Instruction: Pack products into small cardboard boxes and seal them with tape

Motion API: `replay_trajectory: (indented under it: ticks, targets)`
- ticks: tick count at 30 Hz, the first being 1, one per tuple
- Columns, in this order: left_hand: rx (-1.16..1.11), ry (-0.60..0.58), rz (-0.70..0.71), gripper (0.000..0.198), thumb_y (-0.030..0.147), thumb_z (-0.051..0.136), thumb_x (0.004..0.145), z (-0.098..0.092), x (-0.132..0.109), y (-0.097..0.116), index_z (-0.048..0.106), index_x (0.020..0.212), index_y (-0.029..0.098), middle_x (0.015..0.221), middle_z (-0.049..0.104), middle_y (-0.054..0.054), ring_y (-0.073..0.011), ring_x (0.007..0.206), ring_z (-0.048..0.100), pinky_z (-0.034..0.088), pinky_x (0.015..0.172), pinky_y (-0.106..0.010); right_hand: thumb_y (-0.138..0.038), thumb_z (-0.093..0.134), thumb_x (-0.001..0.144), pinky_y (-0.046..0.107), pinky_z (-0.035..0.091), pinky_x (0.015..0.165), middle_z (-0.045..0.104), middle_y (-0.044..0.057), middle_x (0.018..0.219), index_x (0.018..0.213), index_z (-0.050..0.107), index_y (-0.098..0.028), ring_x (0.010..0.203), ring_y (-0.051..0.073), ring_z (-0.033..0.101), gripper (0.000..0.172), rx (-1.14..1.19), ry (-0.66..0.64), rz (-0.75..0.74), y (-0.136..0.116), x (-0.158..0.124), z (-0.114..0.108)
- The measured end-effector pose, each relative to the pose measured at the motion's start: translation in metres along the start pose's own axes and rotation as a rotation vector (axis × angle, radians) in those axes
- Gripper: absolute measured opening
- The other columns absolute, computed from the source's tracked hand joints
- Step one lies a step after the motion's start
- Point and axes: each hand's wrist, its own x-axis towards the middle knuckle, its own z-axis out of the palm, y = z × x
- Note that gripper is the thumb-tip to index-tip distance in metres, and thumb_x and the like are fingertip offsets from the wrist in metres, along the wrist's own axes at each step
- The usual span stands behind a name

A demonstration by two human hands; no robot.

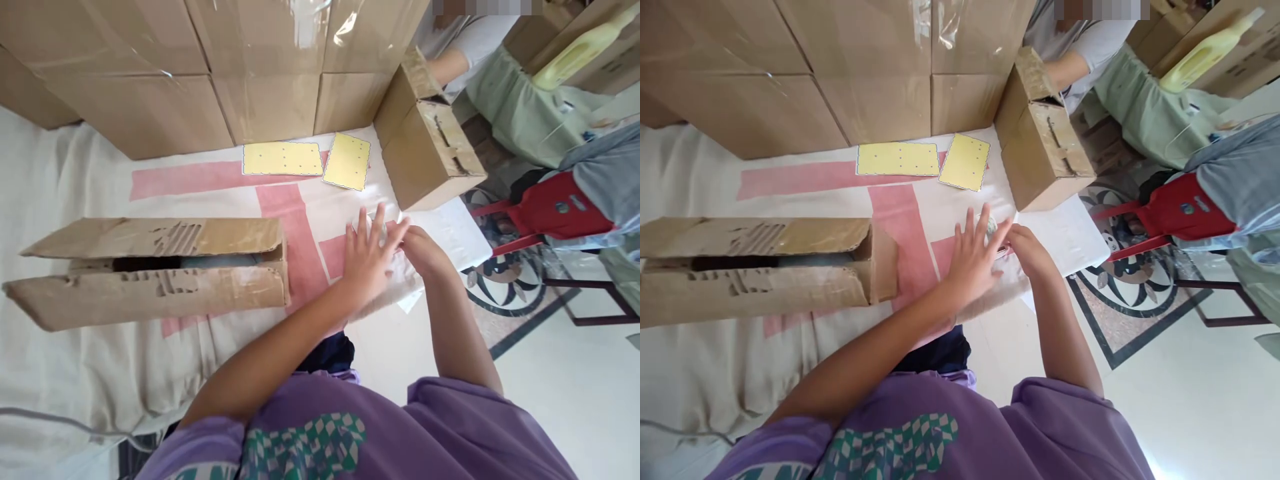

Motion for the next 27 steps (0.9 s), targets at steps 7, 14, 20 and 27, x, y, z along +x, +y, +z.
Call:
replay_trajectory:
  ticks: [7,14,20,27]
  targets:
    - [-0.127,0.111,0.02,0.101,0.027,0.085,0.073,0.033,0.034,-0.049,0.033,0.159,0.015,0.153,0.047,-0.021,-0.04,0.143,0.046,0.039,0.122,-0.052,-0.043,0.055,0.09,0.051,0.042,0.109,0.053,0.006,0.104,0.075,0.059,-0.022,0.108,0.026,0.052,0.026,-0.232,0.072,-0.05,0.028,-0.027,-0.011]
    - [-0.133,0.113,0.008,0.097,0.029,0.083,0.075,0.034,0.035,-0.05,0.035,0.158,0.016,0.155,0.045,-0.022,-0.0413,0.144,0.044,0.031,0.124,-0.056,-0.035,0.05,0.097,0.059,0.041,0.107,0.05,0.01,0.113,0.077,0.051,-0.023,0.118,0.031,0.045,0.023,-0.379,0.213,-0.002,0.076,-0.053,0.019]
    - [-0.446,0.277,0.066,0.052,0.046,0.069,0.094,-0.007,0.017,-0.014,0.052,0.136,0.022,0.145,0.054,-0.017,-0.0338,0.14,0.05,0.042,0.117,-0.053,-0.033,0.051,0.104,0.045,0.046,0.096,0.051,0.005,0.102,0.085,0.057,-0.023,0.105,0.024,0.054,0.022,-0.04,0.348,-0.394,0.038,-0.082,0.026]
    - [-0.479,0.381,0.176,0.008,0.02,0.058,0.104,-0.128,-0.102,0.014,0.059,0.096,0.023,0.089,0.067,-0.002,-0.0158,0.082,0.065,0.054,0.074,-0.032,-0.023,0.058,0.103,0.041,0.052,0.097,0.064,0.008,0.119,0.121,0.066,-0.029,0.113,0.025,0.062,0.02,-0.075,-0.156,-0.759,-0.031,-0.121,0.035]
